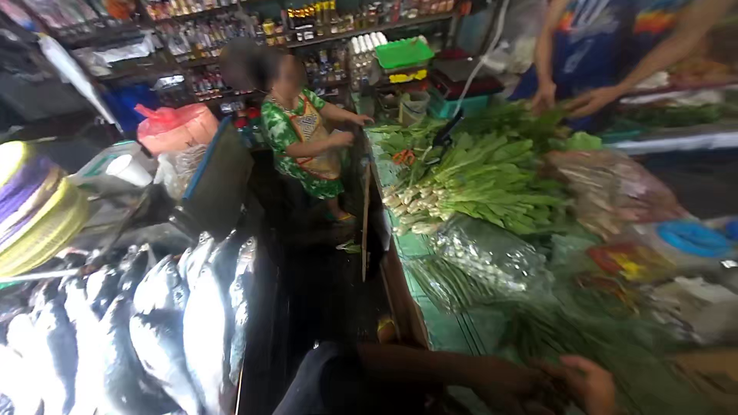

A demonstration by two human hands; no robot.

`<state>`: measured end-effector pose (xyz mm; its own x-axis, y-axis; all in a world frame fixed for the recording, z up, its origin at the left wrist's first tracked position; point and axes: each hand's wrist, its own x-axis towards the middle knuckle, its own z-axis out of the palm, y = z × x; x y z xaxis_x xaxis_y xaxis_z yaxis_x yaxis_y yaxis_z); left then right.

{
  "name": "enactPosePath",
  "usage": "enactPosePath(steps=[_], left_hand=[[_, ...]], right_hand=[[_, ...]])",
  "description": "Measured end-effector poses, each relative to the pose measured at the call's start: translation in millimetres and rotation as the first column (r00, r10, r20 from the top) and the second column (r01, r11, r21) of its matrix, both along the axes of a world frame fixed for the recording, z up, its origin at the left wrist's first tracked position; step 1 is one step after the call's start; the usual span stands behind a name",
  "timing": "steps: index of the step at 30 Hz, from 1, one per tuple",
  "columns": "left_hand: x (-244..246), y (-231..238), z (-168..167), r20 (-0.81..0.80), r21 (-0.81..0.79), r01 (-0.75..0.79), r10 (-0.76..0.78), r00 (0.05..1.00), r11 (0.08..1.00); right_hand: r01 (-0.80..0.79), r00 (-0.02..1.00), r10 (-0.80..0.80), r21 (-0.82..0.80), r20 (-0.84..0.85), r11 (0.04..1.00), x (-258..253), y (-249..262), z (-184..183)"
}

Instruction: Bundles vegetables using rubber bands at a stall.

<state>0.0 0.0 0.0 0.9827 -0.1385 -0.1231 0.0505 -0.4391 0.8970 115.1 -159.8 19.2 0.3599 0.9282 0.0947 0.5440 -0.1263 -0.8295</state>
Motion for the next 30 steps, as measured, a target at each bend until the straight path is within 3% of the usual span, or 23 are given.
enactPosePath(steps=[2,5,7,9,14,18,22,24,26,28,30], left_hand=[[3,0,-11,0.014,0.062,-0.020,0.019,1.000,0.998],[-9,-2,10,0.020,0.081,0.000,-0.001,1.000,0.997],[-8,-1,24,-0.030,0.132,0.041,-0.037,0.999,0.990],[-3,-6,17,-0.109,0.245,0.100,-0.075,0.991,0.964],[4,-14,17,-0.196,0.405,0.157,-0.082,0.977,0.901],[7,-11,5,-0.132,0.317,0.160,-0.124,0.984,0.935],[13,-17,11,-0.224,0.344,0.216,-0.144,0.964,0.914],[14,-13,5,-0.191,0.256,0.173,-0.126,0.974,0.951],[15,-4,-4,-0.149,0.062,0.076,-0.066,0.987,0.995],[14,-1,-11,-0.172,-0.143,-0.035,0.010,0.985,0.989],[12,-5,-15,-0.255,-0.371,-0.185,0.092,0.962,0.910]], right_hand=[[0.043,0.999,-0.043,-0.025,0.001,0.999,-3,7,1],[0.063,0.997,-0.053,-0.190,0.056,0.980,-6,4,22],[0.095,0.994,-0.072,-0.345,0.078,0.934,-10,5,39],[0.145,0.989,-0.116,-0.394,0.096,0.908,-13,0,39],[0.145,0.988,-0.153,-0.333,0.004,0.932,-13,-8,26],[0.149,0.987,-0.162,-0.297,-0.017,0.943,-11,-18,16],[0.182,0.978,-0.208,-0.378,-0.030,0.908,-9,-17,22],[0.190,0.978,-0.210,-0.365,-0.016,0.911,-8,-19,17],[0.203,0.975,-0.222,-0.290,-0.031,0.935,-2,-29,4],[0.181,0.963,-0.221,-0.239,-0.152,0.954,5,-45,-6],[0.110,0.904,-0.167,-0.163,-0.394,0.981,10,-65,-8]])
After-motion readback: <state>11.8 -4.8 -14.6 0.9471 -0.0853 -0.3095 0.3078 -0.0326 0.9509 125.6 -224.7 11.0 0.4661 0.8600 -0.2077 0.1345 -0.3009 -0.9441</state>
